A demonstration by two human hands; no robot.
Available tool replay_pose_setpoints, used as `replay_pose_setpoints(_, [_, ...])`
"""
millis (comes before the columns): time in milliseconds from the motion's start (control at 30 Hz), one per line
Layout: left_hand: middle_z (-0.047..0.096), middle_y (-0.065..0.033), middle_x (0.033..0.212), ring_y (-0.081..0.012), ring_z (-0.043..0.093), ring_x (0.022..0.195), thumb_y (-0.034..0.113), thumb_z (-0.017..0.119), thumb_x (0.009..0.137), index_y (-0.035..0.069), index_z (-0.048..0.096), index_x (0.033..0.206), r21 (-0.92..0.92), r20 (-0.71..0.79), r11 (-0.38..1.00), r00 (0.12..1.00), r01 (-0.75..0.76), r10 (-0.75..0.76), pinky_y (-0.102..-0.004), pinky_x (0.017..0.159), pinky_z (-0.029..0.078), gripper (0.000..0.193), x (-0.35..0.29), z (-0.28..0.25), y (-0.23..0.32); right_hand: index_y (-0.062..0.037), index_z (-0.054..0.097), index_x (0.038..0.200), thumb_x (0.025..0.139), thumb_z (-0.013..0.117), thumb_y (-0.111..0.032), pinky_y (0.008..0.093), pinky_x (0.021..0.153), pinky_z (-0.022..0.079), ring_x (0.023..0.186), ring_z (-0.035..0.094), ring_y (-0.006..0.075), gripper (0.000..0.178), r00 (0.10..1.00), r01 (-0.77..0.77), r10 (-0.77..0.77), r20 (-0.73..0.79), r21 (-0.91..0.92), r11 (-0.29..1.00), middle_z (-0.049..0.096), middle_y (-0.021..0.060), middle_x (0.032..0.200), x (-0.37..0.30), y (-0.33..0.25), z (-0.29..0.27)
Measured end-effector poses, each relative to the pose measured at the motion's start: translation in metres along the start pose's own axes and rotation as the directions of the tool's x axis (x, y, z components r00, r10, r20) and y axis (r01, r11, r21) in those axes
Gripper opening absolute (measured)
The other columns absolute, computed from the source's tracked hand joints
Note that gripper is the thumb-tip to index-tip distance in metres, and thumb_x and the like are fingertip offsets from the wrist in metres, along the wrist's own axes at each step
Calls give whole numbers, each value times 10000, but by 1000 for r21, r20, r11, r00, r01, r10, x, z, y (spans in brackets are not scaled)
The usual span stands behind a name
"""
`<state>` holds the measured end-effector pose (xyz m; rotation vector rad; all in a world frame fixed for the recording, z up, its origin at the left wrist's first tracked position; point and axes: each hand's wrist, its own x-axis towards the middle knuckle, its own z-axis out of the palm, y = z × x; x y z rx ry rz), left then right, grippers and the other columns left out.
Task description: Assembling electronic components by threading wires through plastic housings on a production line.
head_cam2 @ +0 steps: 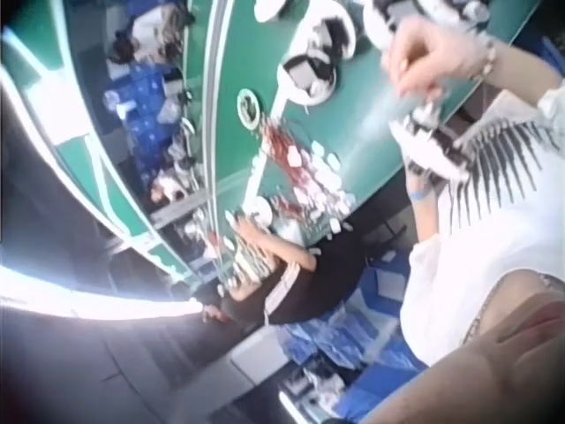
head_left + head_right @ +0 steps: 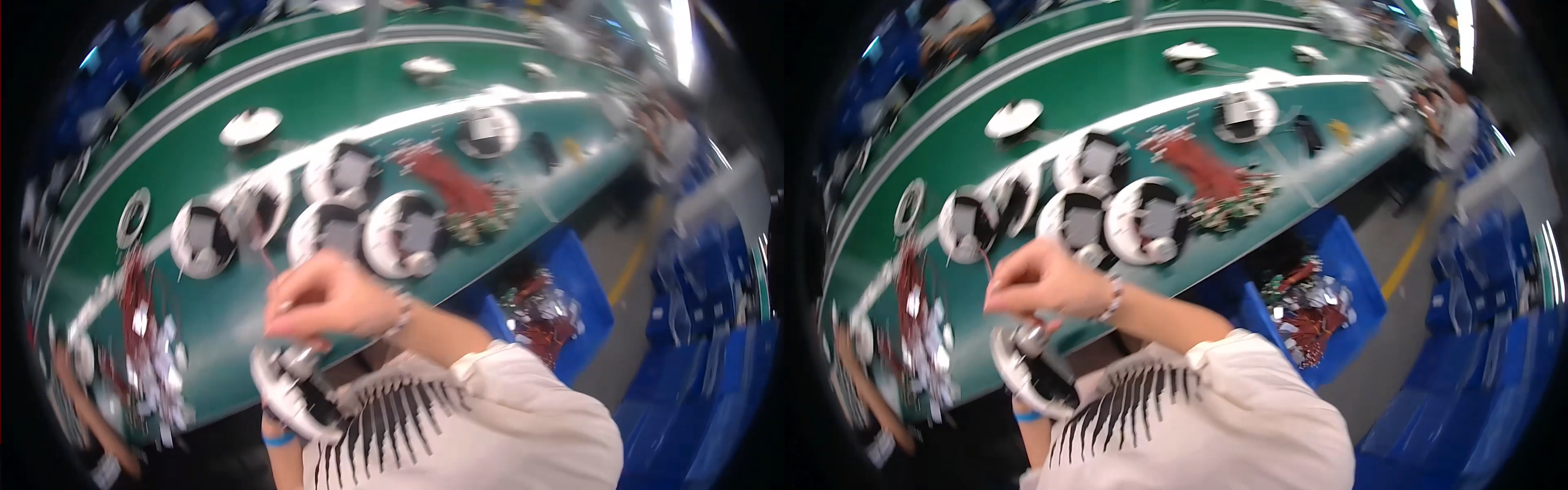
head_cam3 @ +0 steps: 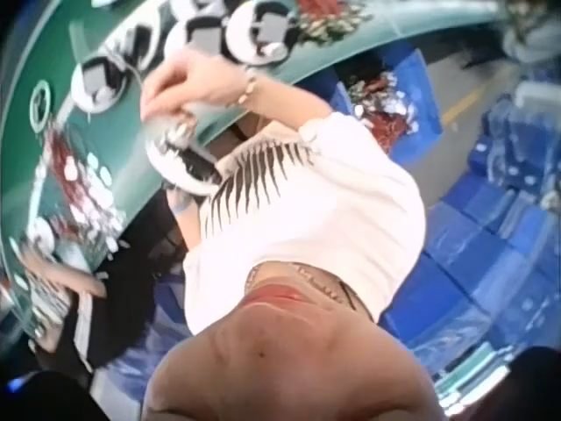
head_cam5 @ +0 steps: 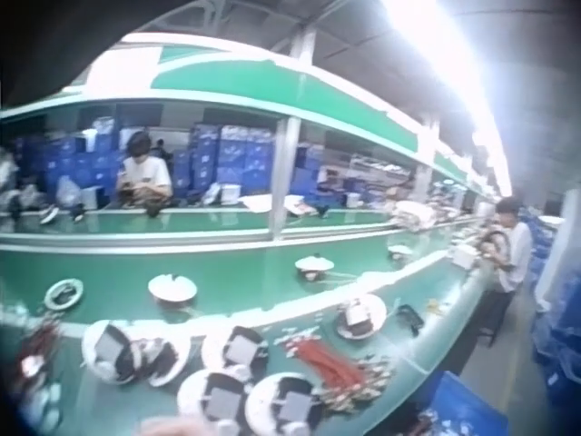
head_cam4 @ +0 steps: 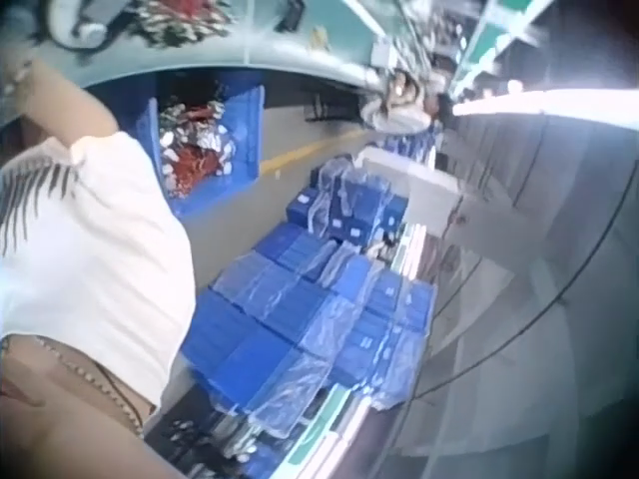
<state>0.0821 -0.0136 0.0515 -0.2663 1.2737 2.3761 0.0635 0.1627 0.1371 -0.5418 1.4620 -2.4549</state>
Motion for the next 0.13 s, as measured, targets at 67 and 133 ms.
replay_pose_setpoints(67, [546,-106,916,-195,523,831,369,347,866,4,485,983,186,194,948,955,-259,223,-330,741,431,408,9,-23,-1,69,618,743,709,579,38,185,395,371,460,496,101,60,995,98,-98,5,-136,986,541,111,642,7,-9,9])
replay_pose_setpoints(133, [552,-116,991,-180,530,891,336,465,833,-6,507,1001,532,159,839,987,-111,30,-316,815,416,383,0,-1,23,45,623,764,716,605,25,178,370,387,442,513,88,55,982,176,-174,71,-25,984,548,91,645,16,9,16])
